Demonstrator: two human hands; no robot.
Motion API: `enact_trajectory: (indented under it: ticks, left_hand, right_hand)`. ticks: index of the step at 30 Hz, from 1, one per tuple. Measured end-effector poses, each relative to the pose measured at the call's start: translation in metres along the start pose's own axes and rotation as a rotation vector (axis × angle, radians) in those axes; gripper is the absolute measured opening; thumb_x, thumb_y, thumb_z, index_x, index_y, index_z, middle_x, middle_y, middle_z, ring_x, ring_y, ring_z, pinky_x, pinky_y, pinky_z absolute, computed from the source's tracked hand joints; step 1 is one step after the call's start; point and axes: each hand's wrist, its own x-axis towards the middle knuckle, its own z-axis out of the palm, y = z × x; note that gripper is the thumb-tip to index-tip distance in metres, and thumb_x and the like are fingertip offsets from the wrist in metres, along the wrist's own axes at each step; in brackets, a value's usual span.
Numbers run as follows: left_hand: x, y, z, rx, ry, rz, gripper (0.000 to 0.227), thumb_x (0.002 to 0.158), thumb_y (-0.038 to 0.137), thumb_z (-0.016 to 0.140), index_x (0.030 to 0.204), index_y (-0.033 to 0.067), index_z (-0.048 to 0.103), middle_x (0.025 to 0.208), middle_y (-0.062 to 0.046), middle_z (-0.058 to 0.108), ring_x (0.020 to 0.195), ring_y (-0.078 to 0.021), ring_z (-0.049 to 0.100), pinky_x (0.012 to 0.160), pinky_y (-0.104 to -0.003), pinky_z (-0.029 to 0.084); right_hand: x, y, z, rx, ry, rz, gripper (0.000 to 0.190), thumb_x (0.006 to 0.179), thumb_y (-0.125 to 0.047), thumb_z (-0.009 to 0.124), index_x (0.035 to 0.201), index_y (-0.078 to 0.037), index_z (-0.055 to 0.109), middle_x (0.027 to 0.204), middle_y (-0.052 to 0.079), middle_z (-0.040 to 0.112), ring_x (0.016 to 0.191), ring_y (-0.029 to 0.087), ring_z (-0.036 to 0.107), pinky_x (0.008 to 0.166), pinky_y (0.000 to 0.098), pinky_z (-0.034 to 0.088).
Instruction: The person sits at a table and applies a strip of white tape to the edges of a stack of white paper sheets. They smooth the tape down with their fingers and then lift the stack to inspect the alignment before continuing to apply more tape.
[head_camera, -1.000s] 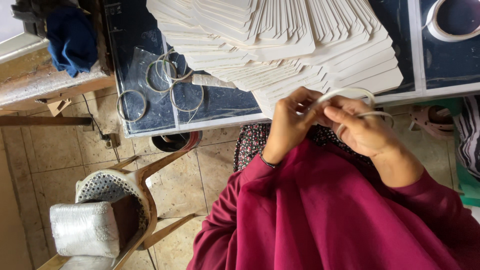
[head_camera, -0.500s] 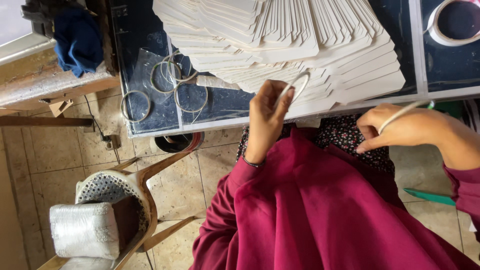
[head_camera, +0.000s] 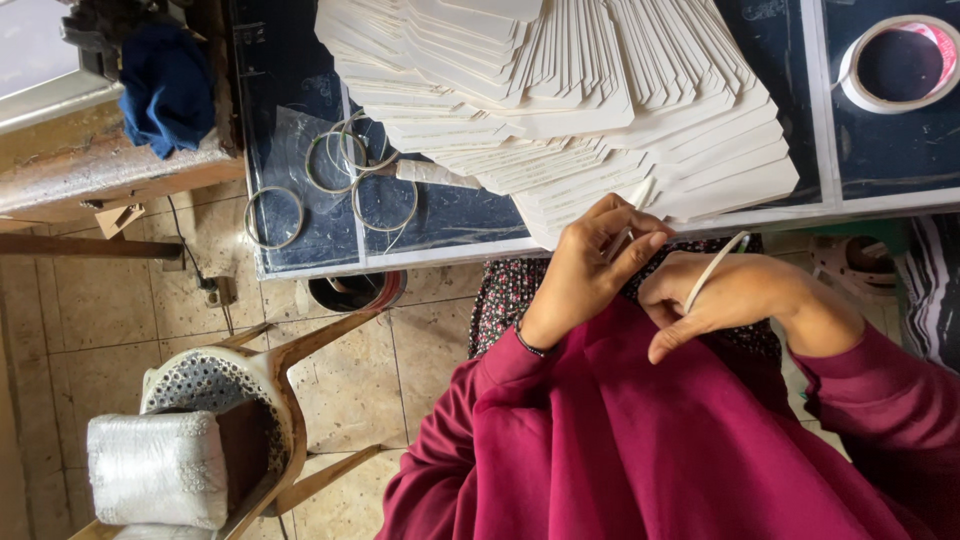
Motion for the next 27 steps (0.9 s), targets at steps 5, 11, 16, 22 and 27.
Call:
enact_trajectory:
  ticks: [5,11,16,22,27]
  left_hand:
    - [0.002,-0.007,0.001,0.019,0.041,0.026,0.017,0.101,0.026,0.068,0.103,0.0115,0.075,0.094,-0.002,0.060,0.071,-0.0101,0.052,0.067,-0.025,0.044]
    - [0.002,-0.012,0.000,0.009,0.089,0.054,0.016,0.099,0.026,0.072,0.102,0.0120,0.078,0.091,-0.006,0.062,0.068,-0.0117,0.052,0.061,-0.026,0.042]
    - [0.001,-0.014,-0.001,0.008,0.080,0.043,0.017,0.100,0.027,0.071,0.102,0.0113,0.077,0.089,-0.006,0.062,0.067,-0.0118,0.053,0.061,-0.026,0.042]
    - [0.002,-0.014,-0.005,-0.005,0.085,0.046,0.017,0.099,0.026,0.071,0.101,0.0097,0.077,0.090,-0.007,0.063,0.067,-0.0124,0.053,0.060,-0.027,0.041]
    - [0.002,-0.015,-0.006,0.003,0.072,0.028,0.018,0.099,0.026,0.072,0.101,0.0096,0.077,0.090,-0.008,0.063,0.067,-0.0145,0.052,0.061,-0.029,0.043]
  right_hand:
    - [0.001,-0.003,-0.001,0.245,0.139,0.032,0.043,0.079,-0.046,0.092,0.066,-0.013,0.067,0.055,-0.003,0.061,0.048,0.010,0.055,0.050,0.0255,0.048]
    - [-0.004,-0.004,-0.002,0.415,0.208,-0.039,0.042,0.079,-0.032,0.095,0.062,-0.008,0.066,0.049,-0.001,0.058,0.036,0.008,0.056,0.042,0.0216,0.050]
    - [-0.005,-0.003,0.001,0.436,0.246,-0.083,0.043,0.080,-0.029,0.096,0.060,-0.010,0.063,0.052,-0.003,0.053,0.040,0.008,0.054,0.044,0.0230,0.049]
    - [-0.004,0.001,0.001,0.396,0.249,-0.103,0.042,0.080,-0.033,0.095,0.064,-0.009,0.064,0.056,-0.002,0.054,0.049,0.010,0.049,0.048,0.0267,0.047]
    - [-0.006,-0.003,0.002,0.414,0.262,-0.105,0.044,0.080,-0.034,0.094,0.062,-0.010,0.062,0.057,-0.003,0.055,0.052,0.008,0.049,0.049,0.0251,0.046]
